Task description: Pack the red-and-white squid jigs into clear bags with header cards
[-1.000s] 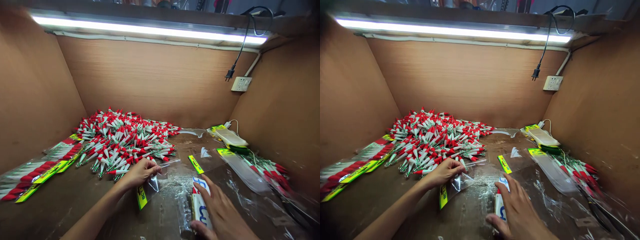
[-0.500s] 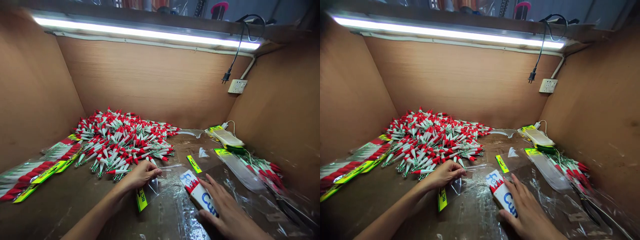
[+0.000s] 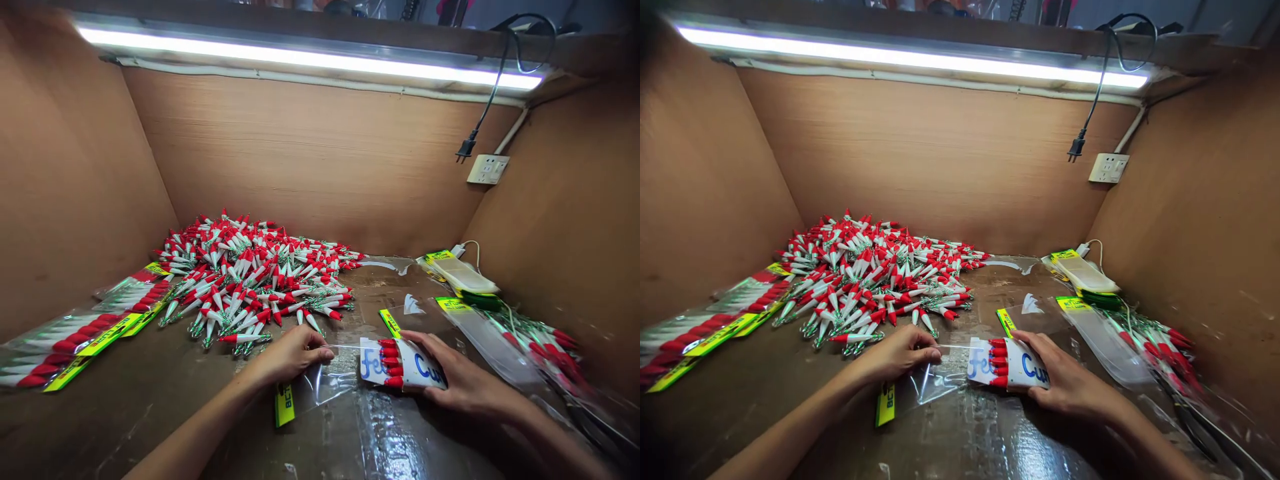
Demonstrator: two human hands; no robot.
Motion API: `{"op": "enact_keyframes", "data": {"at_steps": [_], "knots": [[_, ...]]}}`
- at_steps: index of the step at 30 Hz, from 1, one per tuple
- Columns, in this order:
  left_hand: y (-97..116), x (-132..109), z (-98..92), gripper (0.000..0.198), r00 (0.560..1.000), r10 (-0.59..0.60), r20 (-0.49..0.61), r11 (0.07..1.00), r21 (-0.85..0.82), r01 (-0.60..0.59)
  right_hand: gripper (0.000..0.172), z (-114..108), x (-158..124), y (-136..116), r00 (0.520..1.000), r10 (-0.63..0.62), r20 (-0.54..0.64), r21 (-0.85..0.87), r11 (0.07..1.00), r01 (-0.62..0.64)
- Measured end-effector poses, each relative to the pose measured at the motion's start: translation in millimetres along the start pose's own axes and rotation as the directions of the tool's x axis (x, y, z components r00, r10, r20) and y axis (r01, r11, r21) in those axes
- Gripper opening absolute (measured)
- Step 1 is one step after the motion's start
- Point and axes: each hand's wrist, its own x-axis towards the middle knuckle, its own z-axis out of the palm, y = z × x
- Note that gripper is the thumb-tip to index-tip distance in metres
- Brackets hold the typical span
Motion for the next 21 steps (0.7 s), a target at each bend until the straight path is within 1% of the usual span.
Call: {"op": "enact_keyframes", "data": {"at_steps": [2, 6, 11, 16, 21], "knots": [[-0.2, -0.3, 1.9, 0.045, 1.000, 0.008, -0.009, 0.999, 0.037, -0.007, 0.084, -2.5, 0.5, 1.9, 0.999, -0.022, 0.032, 0.002, 1.000, 0.022], [0.8, -1.5, 4.7, 0.033, 1.000, -0.010, -0.005, 0.998, 0.055, 0.011, 0.091, -7.6, 4.2, 8.8, 0.991, -0.083, 0.106, 0.010, 0.997, 0.082], [-0.2, -0.1, 7.0, 0.030, 0.999, -0.030, -0.022, 0.997, 0.066, 0.031, 0.087, -16.3, 15.1, 13.0, 0.986, -0.110, 0.124, 0.008, 0.994, 0.110], [-4.8, 4.2, 9.9, 0.035, 0.997, -0.076, -0.021, 0.996, -0.038, 0.075, 0.086, -23.9, 31.0, 13.2, 0.988, -0.137, 0.073, -0.013, 0.990, 0.138], [-5.6, 4.1, 12.4, 0.041, 0.989, -0.147, 0.023, 0.979, -0.141, 0.149, 0.089, -18.7, 36.2, 12.2, 0.983, -0.166, 0.074, 0.021, 0.986, 0.165]]}}
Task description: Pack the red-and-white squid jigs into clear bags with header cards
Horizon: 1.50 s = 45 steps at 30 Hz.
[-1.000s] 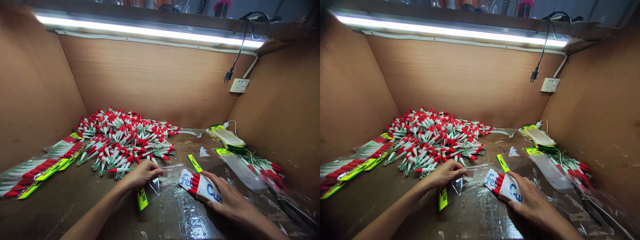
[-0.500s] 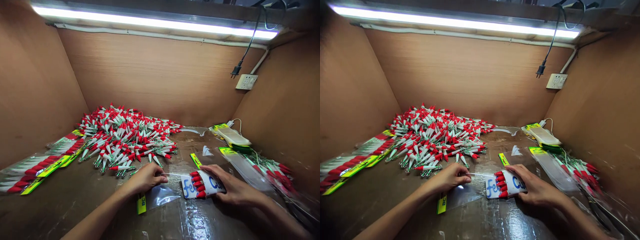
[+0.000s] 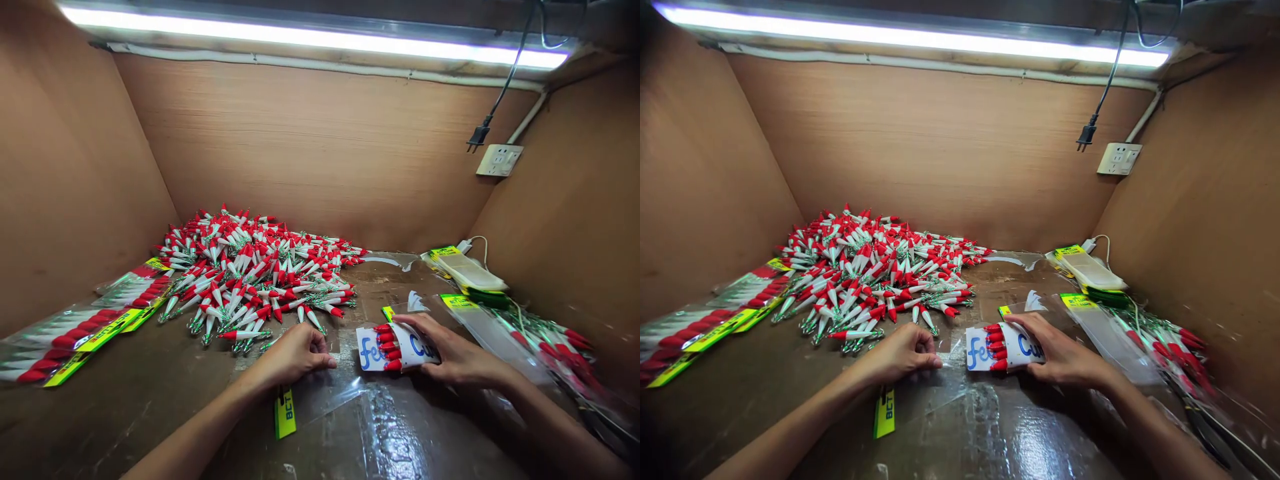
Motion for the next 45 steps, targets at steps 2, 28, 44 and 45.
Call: {"op": "enact_keyframes", "data": {"at_steps": [2, 28, 44, 45], "knots": [[0.4, -0.5, 0.5, 0.043, 1.000, -0.027, 0.011, 0.999, -0.020, 0.027, 0.089, 4.7, -0.5, -2.9, 1.000, -0.007, 0.000, 0.007, 1.000, 0.007], [10.1, -3.0, -4.4, 0.044, 0.993, -0.076, 0.091, 0.997, 0.014, 0.075, 0.090, 8.1, -4.5, -15.2, 0.999, -0.037, 0.029, 0.011, 0.999, 0.037], [5.9, -5.4, -1.7, 0.056, 0.977, -0.132, 0.167, 0.987, -0.066, 0.145, 0.090, 4.2, -6.7, -7.9, 0.999, -0.030, -0.023, 0.011, 0.999, 0.030], [7.1, -5.8, -1.4, 0.056, 0.978, -0.131, 0.160, 0.987, -0.069, 0.143, 0.089, 3.9, -7.1, -8.0, 0.999, -0.024, -0.020, 0.012, 1.000, 0.025]]}}
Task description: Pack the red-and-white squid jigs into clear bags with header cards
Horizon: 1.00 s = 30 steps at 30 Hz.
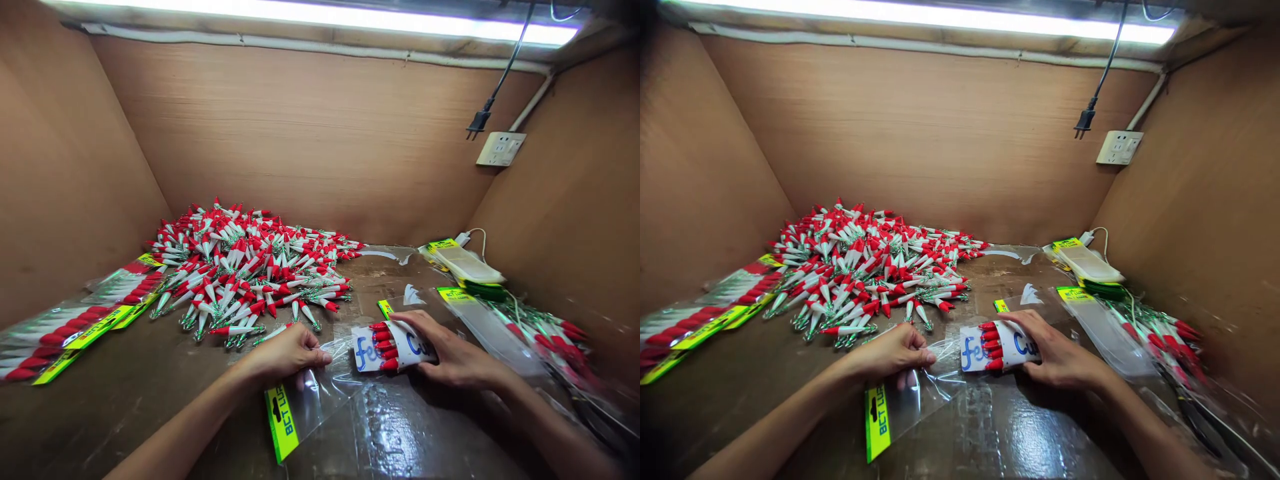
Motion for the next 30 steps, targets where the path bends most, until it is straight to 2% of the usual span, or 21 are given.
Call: {"op": "enact_keyframes", "data": {"at_steps": [5, 13, 20, 23, 25, 28, 30], "knots": [[4.8, -1.9, 1.2, 0.054, 1.000, 0.007, -0.019, 1.000, 0.012, -0.007, 0.089, 2.3, 0.2, -2.7, 0.999, -0.018, 0.046, 0.026, 1.000, 0.017], [5.1, -1.6, 1.7, 0.056, 1.000, 0.004, 0.004, 1.000, 0.025, -0.005, 0.088, 3.4, 2.5, -1.8, 0.998, -0.064, 0.007, 0.036, 0.997, 0.064], [6.6, -1.5, 3.0, 0.050, 1.000, 0.009, 0.009, 0.998, 0.064, -0.009, 0.089, 10.7, 5.1, -5.8, 0.998, -0.053, 0.043, 0.044, 0.998, 0.051], [10.3, -2.3, 6.0, 0.037, 0.983, 0.168, -0.071, 0.956, 0.256, -0.144, 0.089, 15.2, 6.6, -8.9, 0.997, -0.056, 0.059, 0.033, 0.998, 0.054], [12.8, -2.9, 9.5, 0.032, 0.936, 0.320, -0.149, 0.869, 0.440, -0.226, 0.090, 17.7, 6.6, -10.4, 0.996, -0.053, 0.075, 0.028, 0.998, 0.051], [13.8, -3.5, 15.6, 0.050, 0.850, 0.497, -0.174, 0.721, 0.627, -0.293, 0.093, 20.8, 5.5, -11.6, 0.994, -0.037, 0.102, 0.033, 0.999, 0.034], [12.5, -2.5, 18.8, 0.061, 0.817, 0.560, -0.139, 0.663, 0.667, -0.341, 0.093, 23.0, 4.8, -11.7, 0.992, -0.037, 0.123, 0.039, 0.999, 0.032]]}}
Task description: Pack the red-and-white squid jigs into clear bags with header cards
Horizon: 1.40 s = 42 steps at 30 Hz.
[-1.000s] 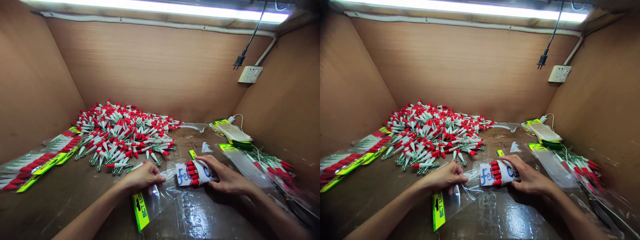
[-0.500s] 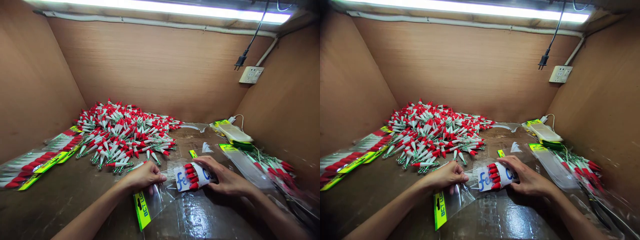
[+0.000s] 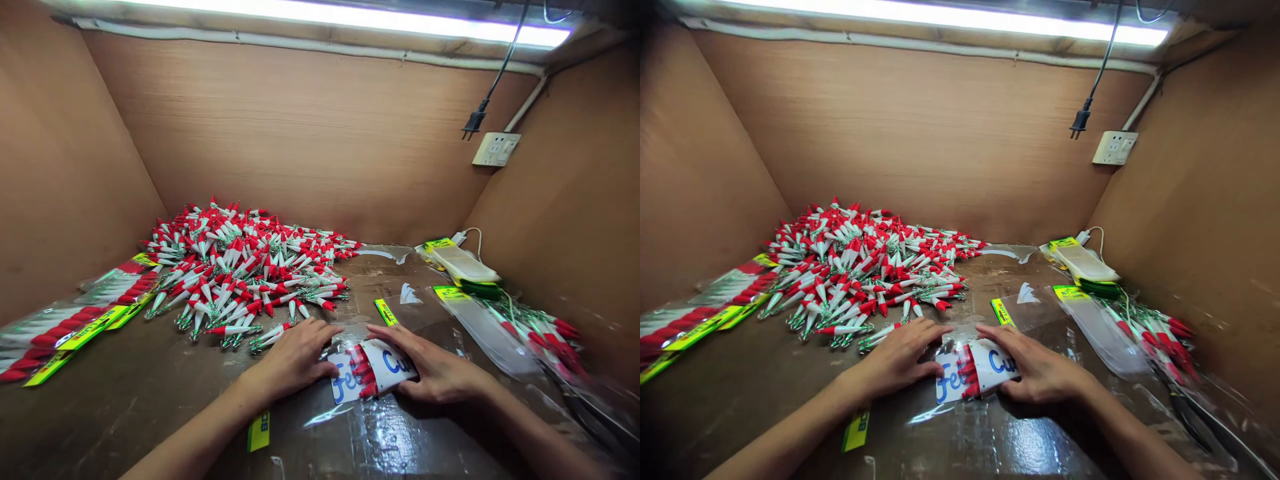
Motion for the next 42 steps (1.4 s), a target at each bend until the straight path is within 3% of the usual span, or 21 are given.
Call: {"op": "enact_keyframes", "data": {"at_steps": [4, 9, 11, 15, 21, 26, 29, 35, 40, 42], "knots": [[-1.9, 3.4, 9.1, 0.070, 0.998, 0.069, 0.010, 0.989, -0.129, -0.067, 0.095, 4.5, 0.7, 1.9, 0.999, -0.048, 0.013, 0.014, 0.999, 0.048], [1.2, 11.5, 17.9, 0.072, 0.998, 0.065, -0.009, 0.949, -0.307, -0.065, 0.094, 7.5, 2.5, 2.0, 0.996, -0.091, 0.008, 0.027, 0.996, 0.091], [4.2, 12.6, 17.5, 0.064, 0.998, 0.054, -0.040, 0.949, -0.308, -0.064, 0.095, 7.8, 2.7, 1.1, 0.996, -0.089, 0.008, 0.027, 0.996, 0.089], [6.8, 12.5, 12.2, 0.019, 0.997, 0.058, -0.046, 0.925, -0.372, -0.071, 0.097, 7.5, 2.0, 0.8, 0.997, -0.074, 0.011, 0.016, 0.997, 0.074], [6.1, 12.2, 7.7, 0.010, 0.992, 0.040, 0.121, 0.849, -0.527, 0.030, 0.099, 6.7, 2.9, 1.8, 0.997, -0.068, 0.021, 0.044, 0.997, 0.067], [17.7, 13.7, 11.7, 0.007, 0.999, 0.048, -0.010, 0.878, -0.476, -0.047, 0.098, 11.7, 3.8, -5.5, 0.996, -0.093, 0.011, 0.003, 0.996, 0.093], [22.0, 15.0, 16.8, 0.005, 0.996, -0.015, -0.089, 0.892, -0.450, -0.027, 0.096, 16.6, 5.3, -14.9, 0.992, -0.123, -0.011, -0.069, 0.990, 0.121], [22.2, 15.7, 25.0, 0.007, 0.986, -0.135, -0.095, 0.844, -0.532, 0.064, 0.071, 26.1, 12.4, -33.3, 0.972, -0.234, -0.010, -0.188, 0.955, 0.228], [20.5, 12.4, 11.2, 0.023, 0.944, -0.208, -0.258, 0.866, -0.496, 0.056, 0.050, 30.1, 13.1, -26.6, 0.968, -0.251, 0.031, -0.170, 0.952, 0.252], [19.3, 7.9, 4.1, 0.024, 0.958, -0.163, -0.236, 0.895, -0.444, 0.043, 0.051, 31.4, 12.6, -18.6, 0.967, -0.254, 0.013, -0.153, 0.955, 0.253]]}}
